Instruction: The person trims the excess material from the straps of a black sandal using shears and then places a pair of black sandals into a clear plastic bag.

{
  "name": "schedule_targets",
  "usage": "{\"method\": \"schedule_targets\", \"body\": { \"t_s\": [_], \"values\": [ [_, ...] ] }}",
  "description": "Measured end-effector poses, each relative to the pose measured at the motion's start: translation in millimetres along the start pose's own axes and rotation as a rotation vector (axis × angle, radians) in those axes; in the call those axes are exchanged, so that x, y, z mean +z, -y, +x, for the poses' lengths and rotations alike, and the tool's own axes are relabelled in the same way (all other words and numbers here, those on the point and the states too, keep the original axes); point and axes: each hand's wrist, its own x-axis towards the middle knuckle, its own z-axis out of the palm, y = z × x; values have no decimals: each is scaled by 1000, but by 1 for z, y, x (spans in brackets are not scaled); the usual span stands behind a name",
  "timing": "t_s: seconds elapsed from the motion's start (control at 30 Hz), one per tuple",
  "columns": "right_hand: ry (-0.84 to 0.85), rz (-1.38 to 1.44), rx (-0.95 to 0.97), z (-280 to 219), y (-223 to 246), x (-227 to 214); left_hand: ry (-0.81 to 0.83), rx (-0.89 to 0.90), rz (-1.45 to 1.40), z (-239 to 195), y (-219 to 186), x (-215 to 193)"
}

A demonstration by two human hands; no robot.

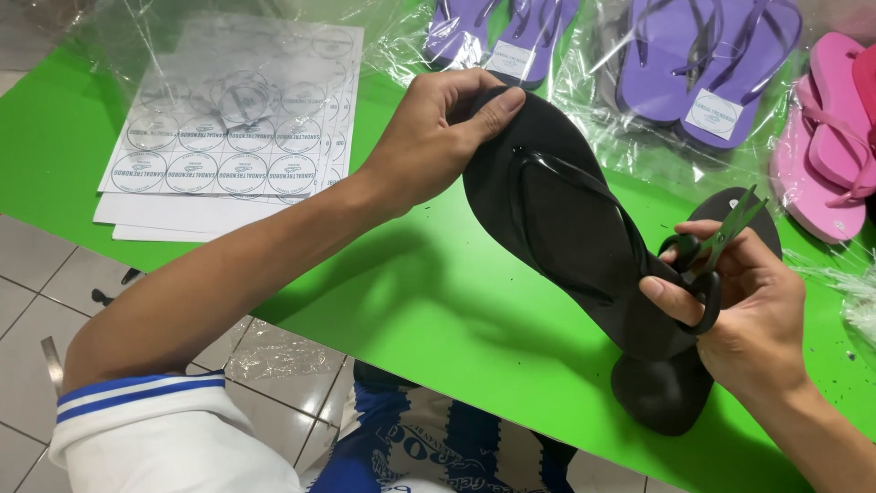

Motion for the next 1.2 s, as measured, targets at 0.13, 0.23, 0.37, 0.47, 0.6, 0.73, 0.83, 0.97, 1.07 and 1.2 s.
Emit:
{"method": "schedule_targets", "body": {
  "t_s": [0.13,0.23,0.37,0.47,0.6,0.73,0.83,0.97,1.07,1.2],
  "values": [
    [-14,51,3,-2,-4,0,1,57,132,5,5,2],
    [-25,82,-17,-3,-7,-2,73,150,101,5,11,2],
    [-19,121,-16,-7,-7,-1,42,35,70,3,23,3],
    [-13,132,-17,-6,-8,1,3,-24,-42,1,23,6],
    [13,147,-15,-5,-11,2,-14,-6,-248,0,28,9],
    [25,171,-7,-8,-10,3,3,-114,-399,0,35,9],
    [13,173,2,-7,-10,3,2,-134,-527,-1,38,14],
    [40,101,67,-2,-9,5,58,-212,-674,-4,27,10],
    [33,134,64,-3,-13,1,158,-96,-608,-11,30,7],
    [51,178,61,-5,-12,1,52,20,-333,-12,24,11]
  ]
}}
